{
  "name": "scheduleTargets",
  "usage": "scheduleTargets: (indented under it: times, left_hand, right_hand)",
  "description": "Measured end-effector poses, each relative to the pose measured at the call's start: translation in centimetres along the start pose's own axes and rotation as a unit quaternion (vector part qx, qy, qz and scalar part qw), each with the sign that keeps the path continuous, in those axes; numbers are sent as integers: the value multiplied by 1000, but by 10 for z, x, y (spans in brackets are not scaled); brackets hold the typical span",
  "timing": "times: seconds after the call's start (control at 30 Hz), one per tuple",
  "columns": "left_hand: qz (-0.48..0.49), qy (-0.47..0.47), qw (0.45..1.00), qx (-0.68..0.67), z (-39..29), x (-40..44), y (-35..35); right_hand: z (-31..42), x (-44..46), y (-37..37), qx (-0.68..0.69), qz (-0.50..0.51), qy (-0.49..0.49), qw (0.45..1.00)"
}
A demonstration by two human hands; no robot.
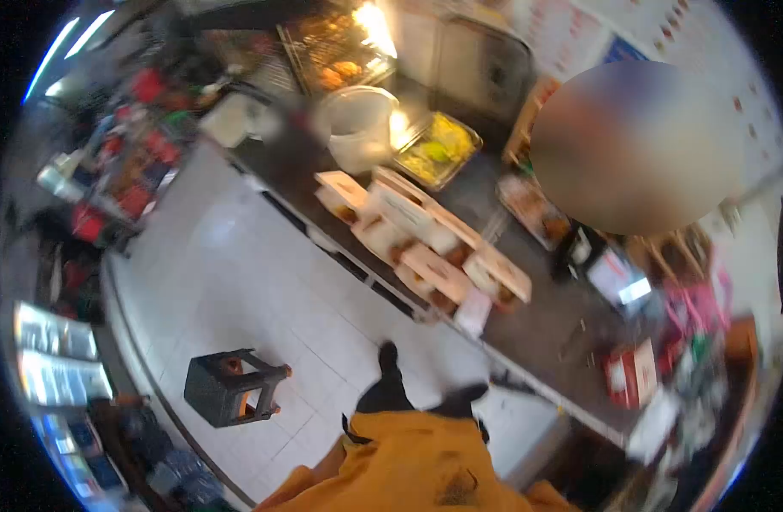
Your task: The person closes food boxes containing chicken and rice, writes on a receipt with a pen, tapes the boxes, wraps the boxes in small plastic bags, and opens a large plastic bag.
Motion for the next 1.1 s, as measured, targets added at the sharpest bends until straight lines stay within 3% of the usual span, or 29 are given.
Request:
scheduleTargets:
  times: [0.2, 0.27, 0.3, 0.33, 0.37, 0.4, 0.43, 0.47, 0.5, 0.63, 0.7, 0.73, 0.77, 0.8, 0.83, 0.9, 0.93, 0.97, 1.0, 1.03, 1.07, 1.1]
  left_hand:
    - [116, 92, 987, -62, -108, 19, -61]
    - [196, 165, 965, -54, -155, 6, -76]
    - [256, 224, 939, -55, -181, -7, -86]
    - [365, 278, 869, -186, -204, -32, -99]
    - [456, 212, 708, -496, -223, -51, -117]
    - [341, 174, 641, -665, -209, -30, -132]
    - [232, 145, 652, -707, -193, -13, -137]
    - [159, 108, 709, -679, -180, 1, -133]
    - [125, 70, 746, -650, -165, 11, -127]
    - [136, -5, 804, -579, -141, 24, -101]
    - [190, 3, 801, -568, -161, 23, -96]
    - [229, 11, 796, -560, -185, 18, -93]
    - [277, 38, 789, -548, -217, 10, -94]
    - [331, 73, 785, -518, -258, -6, -95]
    - [381, 113, 786, -473, -303, -27, -95]
    - [408, 203, 832, -317, -386, -80, -90]
    - [425, 253, 843, -212, -413, -105, -75]
    - [410, 282, 860, -112, -426, -112, -50]
    - [390, 308, 868, -11, -434, -119, -22]
    - [364, 329, 866, 93, -440, -124, 5]
    - [334, 340, 872, 110, -442, -128, 33]
    - [302, 348, 878, 127, -439, -131, 63]
  right_hand:
    - [3, -24, 72, -8, 69, 63, 996]
    - [14, -21, 83, -74, 158, 15, 985]
    - [33, -25, 87, -127, 231, -60, 963]
    - [60, -37, 89, -126, 289, -133, 940]
    - [78, -49, 91, -78, 293, -146, 942]
    - [59, -48, 84, 164, 179, 2, 970]
    - [43, -51, 77, 420, 12, 75, 904]
    - [-6, -28, 76, 323, -66, 151, 932]
    - [-17, -32, 101, 217, -129, 154, 955]
    - [-45, -22, 120, 137, -28, 109, 984]
    - [-80, 8, 103, 218, 53, 83, 971]
    - [-123, 47, 86, 348, 125, 63, 927]
    - [-188, 104, 67, 508, 216, 68, 831]
    - [-99, 64, 59, 282, 271, 14, 920]
    - [20, 6, 58, 42, 309, -64, 948]
    - [191, -57, 57, -13, 184, -257, 949]
    - [183, 2, 34, 169, 109, -139, 970]
    - [221, 31, 33, -52, -85, -142, 985]
    - [244, 50, 44, 62, -100, -304, 945]
    - [274, 49, 63, 102, -55, -278, 953]
    - [306, 47, 84, 143, -10, -250, 958]
    - [310, 92, 105, 66, -33, -120, 990]
Point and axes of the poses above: each hand's wrist, its own x-axis towards the middle knuckle, its own y-axis out of the palm, z = x × y, the point moved 3 cm from there along x, towards the middle knuckle, and after that the axes turned 3 degrees about x, right-handed, at the moved point
